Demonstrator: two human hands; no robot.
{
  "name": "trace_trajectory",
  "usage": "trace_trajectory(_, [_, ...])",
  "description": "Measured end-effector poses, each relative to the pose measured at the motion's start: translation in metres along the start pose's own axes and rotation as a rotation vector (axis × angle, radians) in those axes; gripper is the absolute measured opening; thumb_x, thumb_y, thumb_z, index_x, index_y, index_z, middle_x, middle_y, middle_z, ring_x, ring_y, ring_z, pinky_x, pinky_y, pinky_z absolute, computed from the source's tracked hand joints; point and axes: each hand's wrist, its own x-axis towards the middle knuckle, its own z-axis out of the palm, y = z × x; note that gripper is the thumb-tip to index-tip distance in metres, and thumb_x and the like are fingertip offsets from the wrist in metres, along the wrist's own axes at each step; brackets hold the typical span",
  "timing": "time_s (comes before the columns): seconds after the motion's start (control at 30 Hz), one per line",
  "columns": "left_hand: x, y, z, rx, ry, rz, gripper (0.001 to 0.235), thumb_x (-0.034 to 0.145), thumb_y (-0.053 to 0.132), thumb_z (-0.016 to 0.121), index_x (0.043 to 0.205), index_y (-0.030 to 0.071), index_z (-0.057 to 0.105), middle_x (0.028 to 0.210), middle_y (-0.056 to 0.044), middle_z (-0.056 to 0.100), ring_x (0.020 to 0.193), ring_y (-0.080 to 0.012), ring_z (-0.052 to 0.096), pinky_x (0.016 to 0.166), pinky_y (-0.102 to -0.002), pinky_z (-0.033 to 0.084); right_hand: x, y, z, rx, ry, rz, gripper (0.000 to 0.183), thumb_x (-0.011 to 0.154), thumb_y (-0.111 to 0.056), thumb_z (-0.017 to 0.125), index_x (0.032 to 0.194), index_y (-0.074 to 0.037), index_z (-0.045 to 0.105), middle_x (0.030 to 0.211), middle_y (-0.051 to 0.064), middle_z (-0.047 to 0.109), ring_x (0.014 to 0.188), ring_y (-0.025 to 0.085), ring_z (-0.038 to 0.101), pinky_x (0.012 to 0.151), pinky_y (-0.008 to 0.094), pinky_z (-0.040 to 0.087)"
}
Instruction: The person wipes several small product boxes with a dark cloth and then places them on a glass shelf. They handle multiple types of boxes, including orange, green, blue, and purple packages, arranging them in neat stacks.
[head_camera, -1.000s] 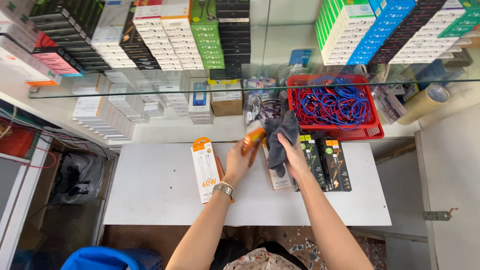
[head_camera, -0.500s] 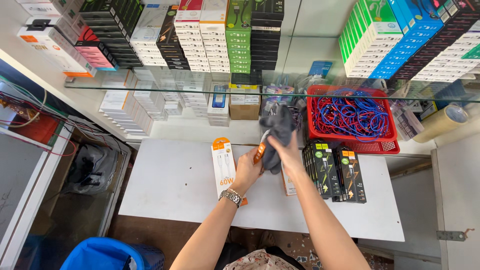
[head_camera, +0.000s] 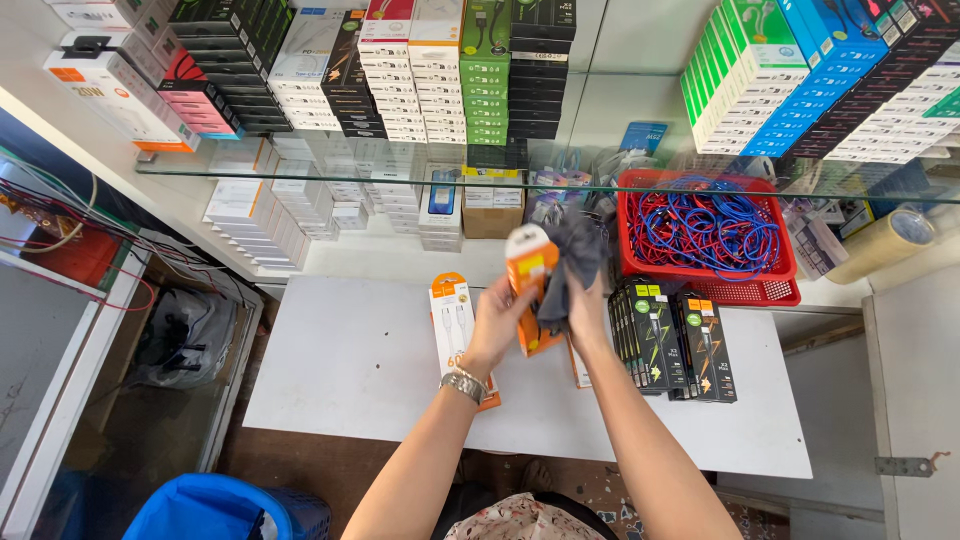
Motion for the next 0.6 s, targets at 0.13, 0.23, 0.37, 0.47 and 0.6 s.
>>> trace_trajectory(0.13, [0.028, 0.011, -0.035, -0.153, 0.082, 0.1, 0.032, 0.103, 0.005, 0.066, 0.134, -0.002, 0.063, 0.127, -0.01, 0.072, 0.112, -0.0117, 0.068, 0.098, -0.029, 0.054, -0.024, 0.025, -0.016, -0.423, -0.073, -0.075, 0.047, 0.095, -0.014, 0.07, 0.139, -0.007, 0.055, 0.131, 0.006, 0.066, 0.122, 0.016, 0.061, 0.104, 0.03, 0.044])
trace_trajectory(0.23, [0.035, 0.025, -0.076, -0.117, 0.271, -0.085, 0.04, 0.099, 0.012, 0.062, 0.136, 0.005, 0.049, 0.105, -0.012, 0.075, 0.089, -0.0164, 0.073, 0.075, -0.036, 0.06, -0.033, 0.027, -0.015, -0.348, -0.007, 0.063, 0.048, 0.089, -0.016, 0.073, 0.133, -0.009, 0.055, 0.121, 0.005, 0.067, 0.11, 0.017, 0.063, 0.095, 0.033, 0.049])
trace_trajectory(0.37, [0.008, 0.022, -0.092, 0.472, 0.423, -0.204, 0.048, 0.101, 0.029, 0.059, 0.139, 0.001, 0.05, 0.094, -0.014, 0.075, 0.082, -0.0227, 0.074, 0.072, -0.038, 0.057, -0.027, 0.021, -0.001, -0.496, 0.027, 0.179, 0.041, 0.087, -0.018, 0.075, 0.123, -0.007, 0.058, 0.113, 0.007, 0.07, 0.104, 0.018, 0.067, 0.09, 0.034, 0.053])
trace_trajectory(0.47, [-0.016, 0.007, -0.091, 0.683, 0.394, -0.343, 0.056, 0.101, 0.037, 0.059, 0.144, 0.002, 0.052, 0.083, -0.02, 0.073, 0.073, -0.0314, 0.072, 0.069, -0.043, 0.054, -0.028, 0.025, 0.01, -0.46, -0.079, 0.103, 0.039, 0.088, -0.02, 0.078, 0.12, -0.006, 0.061, 0.115, 0.007, 0.07, 0.106, 0.016, 0.064, 0.093, 0.031, 0.049])
trace_trajectory(0.6, [-0.03, -0.013, -0.1, 0.789, 0.376, -0.331, 0.058, 0.099, 0.041, 0.06, 0.145, 0.006, 0.054, 0.088, -0.021, 0.071, 0.079, -0.0327, 0.071, 0.075, -0.044, 0.054, -0.03, 0.032, 0.018, -0.341, -0.08, 0.208, 0.042, 0.087, -0.021, 0.078, 0.122, -0.006, 0.061, 0.117, 0.006, 0.069, 0.107, 0.016, 0.064, 0.092, 0.031, 0.05])
